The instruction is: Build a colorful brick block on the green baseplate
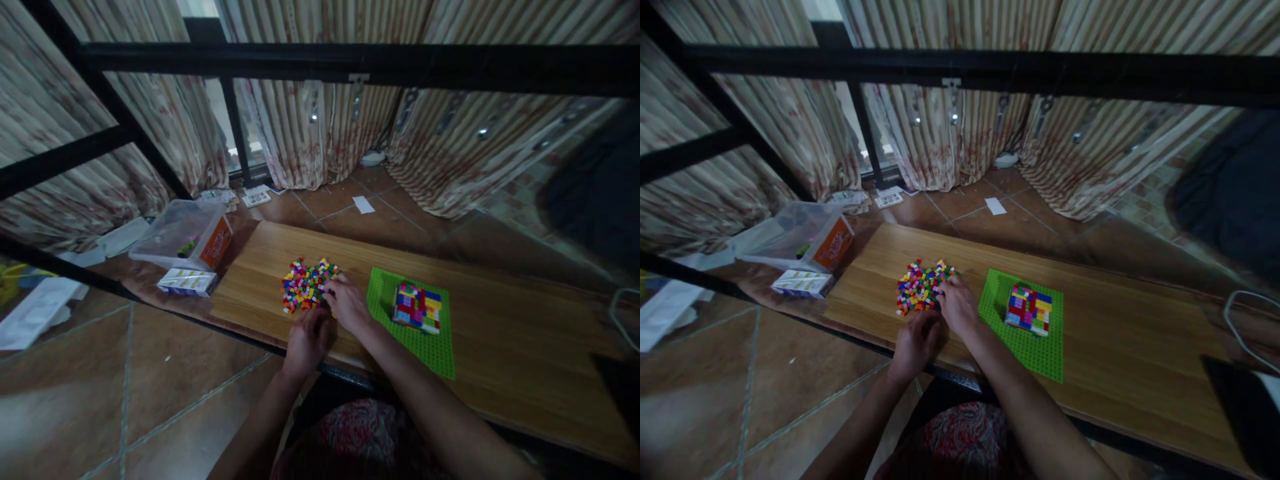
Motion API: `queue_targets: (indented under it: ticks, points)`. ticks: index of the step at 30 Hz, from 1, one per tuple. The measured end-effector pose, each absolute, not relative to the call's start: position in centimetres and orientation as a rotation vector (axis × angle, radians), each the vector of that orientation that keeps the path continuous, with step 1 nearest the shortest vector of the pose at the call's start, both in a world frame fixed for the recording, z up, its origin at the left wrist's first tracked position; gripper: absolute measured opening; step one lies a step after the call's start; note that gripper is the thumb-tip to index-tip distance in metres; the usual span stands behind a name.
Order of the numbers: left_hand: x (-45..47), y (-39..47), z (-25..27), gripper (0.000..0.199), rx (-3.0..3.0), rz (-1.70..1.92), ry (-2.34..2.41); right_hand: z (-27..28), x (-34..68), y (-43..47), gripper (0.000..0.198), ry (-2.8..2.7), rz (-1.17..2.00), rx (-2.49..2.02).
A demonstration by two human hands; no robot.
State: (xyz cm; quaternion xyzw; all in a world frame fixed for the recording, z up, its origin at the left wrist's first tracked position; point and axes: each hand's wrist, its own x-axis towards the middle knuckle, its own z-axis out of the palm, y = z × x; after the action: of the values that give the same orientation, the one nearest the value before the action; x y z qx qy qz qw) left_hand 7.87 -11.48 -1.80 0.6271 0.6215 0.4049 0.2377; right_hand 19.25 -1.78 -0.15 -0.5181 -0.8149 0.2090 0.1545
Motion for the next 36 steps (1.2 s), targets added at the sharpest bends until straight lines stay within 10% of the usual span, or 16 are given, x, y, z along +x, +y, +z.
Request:
queue_targets:
  ticks: [16, 36]
  points:
    - [7.0, -10.8, -2.6, 0.023, 1.873, 1.082, 1.775, 1.2, 25.8, -8.0, 0.022, -1.123, 1.244, -1.223]
    - [6.7, -10.2, -3.2, 0.028, 1.881, 1.023, 1.836, 0.8, 38.2, -6.4, 0.023, -1.327, 0.544, -1.590]
